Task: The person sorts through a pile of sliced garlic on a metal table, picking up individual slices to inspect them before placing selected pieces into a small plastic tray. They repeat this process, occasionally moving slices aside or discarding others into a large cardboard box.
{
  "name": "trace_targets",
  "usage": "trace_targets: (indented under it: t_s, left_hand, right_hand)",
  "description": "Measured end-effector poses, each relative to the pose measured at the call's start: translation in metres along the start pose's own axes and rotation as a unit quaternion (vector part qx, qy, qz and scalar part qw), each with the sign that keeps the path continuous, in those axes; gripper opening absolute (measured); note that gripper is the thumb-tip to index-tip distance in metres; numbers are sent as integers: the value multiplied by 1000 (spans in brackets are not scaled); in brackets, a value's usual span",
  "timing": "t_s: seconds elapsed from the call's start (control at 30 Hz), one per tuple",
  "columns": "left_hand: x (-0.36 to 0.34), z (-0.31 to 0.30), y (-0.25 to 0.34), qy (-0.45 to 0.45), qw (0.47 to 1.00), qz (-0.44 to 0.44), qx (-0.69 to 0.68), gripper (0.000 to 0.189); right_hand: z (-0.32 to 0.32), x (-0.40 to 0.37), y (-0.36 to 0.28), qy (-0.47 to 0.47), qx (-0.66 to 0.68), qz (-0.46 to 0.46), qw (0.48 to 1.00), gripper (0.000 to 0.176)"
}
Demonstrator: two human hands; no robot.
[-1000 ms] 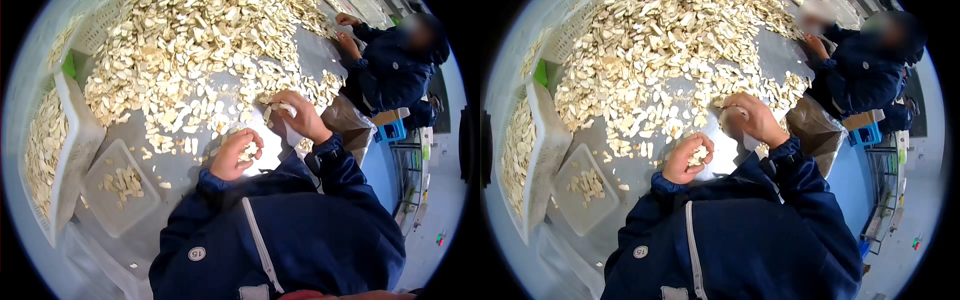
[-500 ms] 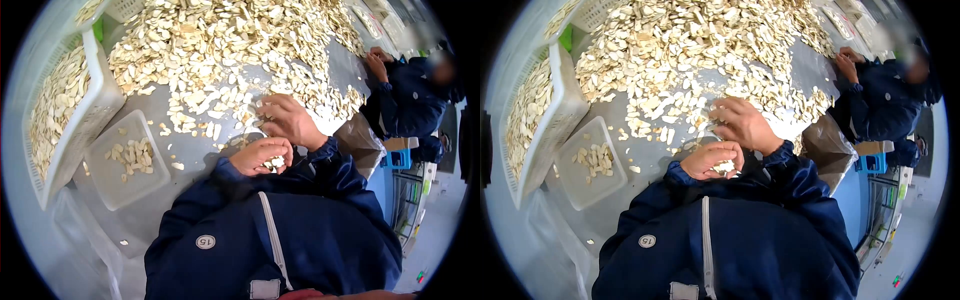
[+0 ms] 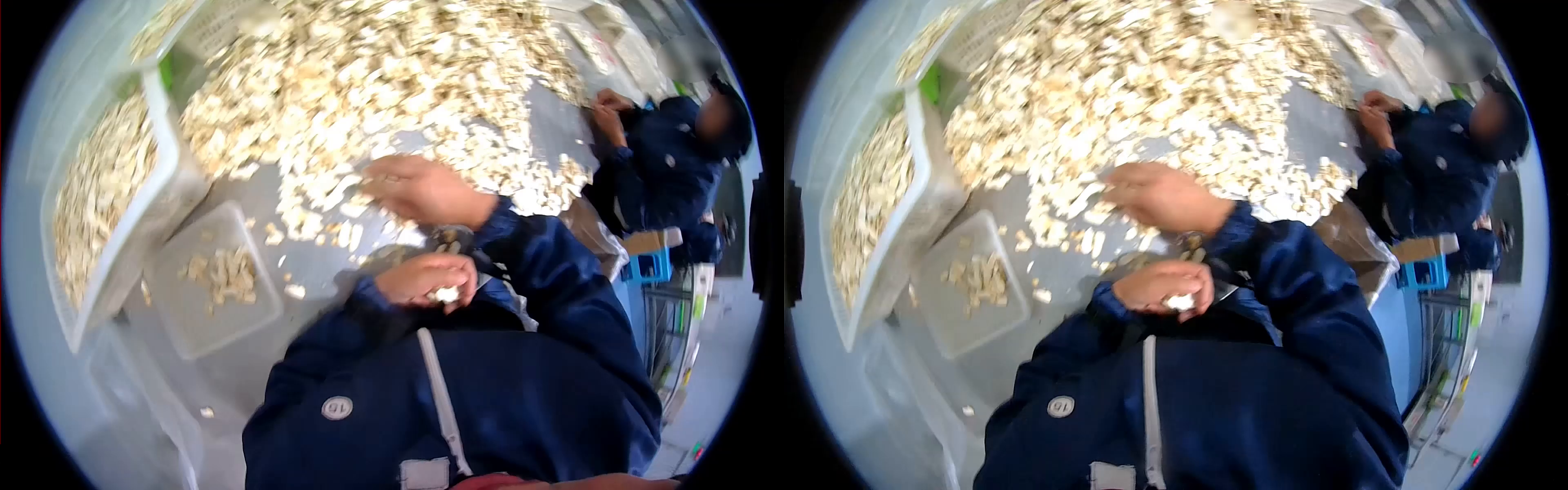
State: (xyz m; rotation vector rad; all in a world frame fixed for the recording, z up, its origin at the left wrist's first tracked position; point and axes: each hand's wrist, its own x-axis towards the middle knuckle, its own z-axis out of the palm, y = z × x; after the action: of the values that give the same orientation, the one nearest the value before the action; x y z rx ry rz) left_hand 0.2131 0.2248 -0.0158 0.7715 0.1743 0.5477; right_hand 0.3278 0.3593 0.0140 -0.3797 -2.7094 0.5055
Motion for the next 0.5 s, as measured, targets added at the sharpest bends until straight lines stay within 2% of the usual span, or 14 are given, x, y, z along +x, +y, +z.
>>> trace_targets:
  t_s: [0.03, 0.1, 0.13, 0.17, 0.23, 0.37, 0.5]
  left_hand:
    - [4, 0, -3, -20, 999, 12, 28, 29]
    - [5, -8, -5, -62, 998, 0, 17, 27]
    - [5, -8, -1, -42, 999, -26, 8, 25]
    - [-1, -20, -4, -28, 997, -66, 17, 24]
    - [-5, -25, -13, -48, 999, 8, -21, 22]
    - [-7, -29, -20, -40, 998, 2, -57, 24]
    - [2, -9, -8, -28, 998, 19, -47, 26]
  right_hand:
    - [9, 14, 3, -18, 68, -27, 997, 47]
    - [24, 34, 4, -24, 89, -53, 994, 49]
    - [38, 45, 12, -10, 81, -112, 990, 51]
    - [52, 54, 23, -37, 70, -131, 988, 55]
    - [77, 58, 18, -2, -78, -144, 987, 56]
    - [70, 41, 23, -48, -115, -63, 990, 36]
    - [40, -13, 19, 59, -79, 19, 995, 28]
